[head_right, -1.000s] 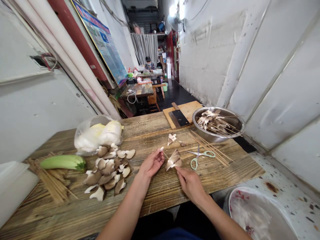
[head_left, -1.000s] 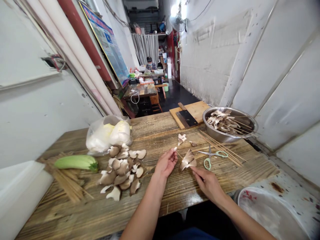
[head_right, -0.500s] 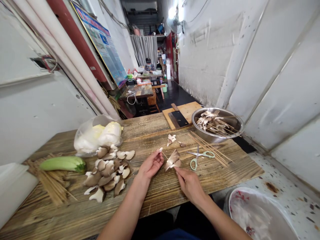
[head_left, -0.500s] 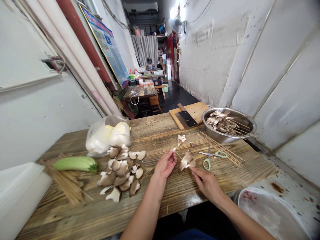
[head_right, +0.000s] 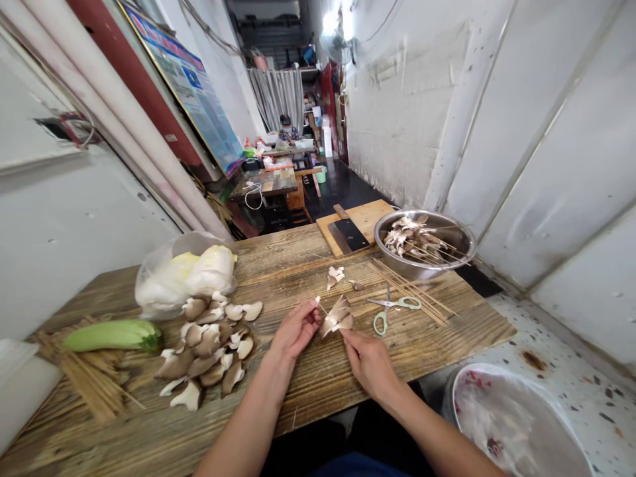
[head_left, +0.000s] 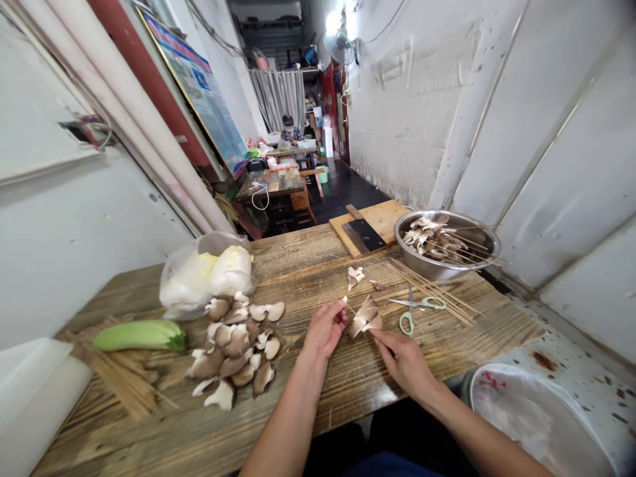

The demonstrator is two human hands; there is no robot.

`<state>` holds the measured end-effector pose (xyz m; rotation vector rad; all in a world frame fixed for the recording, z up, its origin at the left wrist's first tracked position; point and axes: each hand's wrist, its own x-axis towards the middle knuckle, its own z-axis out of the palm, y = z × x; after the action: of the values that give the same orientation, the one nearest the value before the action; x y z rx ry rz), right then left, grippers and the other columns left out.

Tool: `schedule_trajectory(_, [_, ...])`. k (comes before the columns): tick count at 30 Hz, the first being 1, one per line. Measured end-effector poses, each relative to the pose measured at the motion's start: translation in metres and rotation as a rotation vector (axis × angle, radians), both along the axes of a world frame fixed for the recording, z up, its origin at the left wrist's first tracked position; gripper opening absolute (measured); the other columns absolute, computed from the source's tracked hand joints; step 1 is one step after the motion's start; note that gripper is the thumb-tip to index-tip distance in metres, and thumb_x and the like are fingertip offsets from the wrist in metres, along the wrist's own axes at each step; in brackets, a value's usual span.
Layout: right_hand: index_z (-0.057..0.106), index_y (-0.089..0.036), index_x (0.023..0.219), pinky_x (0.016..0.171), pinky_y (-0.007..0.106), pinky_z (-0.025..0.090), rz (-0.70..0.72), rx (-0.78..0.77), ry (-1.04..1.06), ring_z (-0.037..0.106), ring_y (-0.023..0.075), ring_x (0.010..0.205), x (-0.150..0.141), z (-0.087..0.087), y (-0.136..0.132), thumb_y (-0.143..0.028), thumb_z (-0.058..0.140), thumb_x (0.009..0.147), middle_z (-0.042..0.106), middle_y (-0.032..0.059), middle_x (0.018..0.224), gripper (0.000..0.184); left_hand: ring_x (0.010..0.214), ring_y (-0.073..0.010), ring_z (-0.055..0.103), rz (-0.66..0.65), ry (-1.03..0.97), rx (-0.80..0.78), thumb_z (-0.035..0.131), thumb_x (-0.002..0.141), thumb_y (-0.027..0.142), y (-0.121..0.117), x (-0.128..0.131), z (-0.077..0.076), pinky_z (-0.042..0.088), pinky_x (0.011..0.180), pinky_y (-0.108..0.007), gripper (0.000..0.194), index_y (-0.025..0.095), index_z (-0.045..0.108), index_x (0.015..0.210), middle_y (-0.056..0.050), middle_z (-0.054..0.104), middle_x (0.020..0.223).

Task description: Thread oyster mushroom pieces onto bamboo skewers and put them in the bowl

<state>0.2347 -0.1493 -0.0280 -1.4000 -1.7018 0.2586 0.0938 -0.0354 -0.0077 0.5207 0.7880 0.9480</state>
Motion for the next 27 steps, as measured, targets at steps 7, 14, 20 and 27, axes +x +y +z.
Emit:
schedule_trajectory(7, [0.064,-0.021,0.110,0.078,0.030,0.053,-0.029,0.042,0.004,0.066,0.0186,0.087,-0.001,0.003,0.010,-0.014,0.045,0.086,0.070,0.0076,0.097,0.031,0.057,-0.0075,0.052,-0.196,0.113,0.034,0.080,0.053,0.025,-0.012,0.004,0.005,0.043,0.055,-0.019,0.027,0.011,0.064,0.071,0.000,0.060,0.063])
schedule_trajectory(14, [0.064,-0.019,0.109,0.068,0.027,0.054,-0.130,0.152,0.058,0.067,0.0167,0.075,0.016,0.004,0.007,-0.016,0.046,0.087,0.071,0.0074,0.089,0.029,0.069,-0.0113,0.057,0.073,0.470,0.300,0.071,0.063,0.034,0.009,-0.007,0.012,0.042,0.062,-0.022,0.035,0.015,0.066,0.091,-0.004,0.066,0.081])
schedule_trajectory(20, [0.064,-0.019,0.110,0.065,0.026,0.054,-0.211,0.223,0.090,0.066,0.0158,0.070,0.028,-0.003,-0.005,-0.018,0.048,0.087,0.071,0.0060,0.083,0.028,0.073,-0.0177,0.060,-0.055,1.069,0.762,0.061,0.070,0.027,0.041,0.014,0.014,0.042,0.070,-0.028,0.018,0.015,0.070,0.079,-0.008,0.070,0.081])
schedule_trajectory(27, [0.065,-0.021,0.107,0.065,0.026,0.055,-0.261,0.186,0.098,0.067,0.0157,0.070,0.044,-0.007,-0.011,-0.021,0.047,0.087,0.071,0.0054,0.083,0.027,0.074,-0.0225,0.061,-0.205,1.559,0.771,0.065,0.067,0.030,0.071,0.051,0.003,0.035,0.060,-0.028,0.016,0.017,0.070,0.074,-0.011,0.069,0.080])
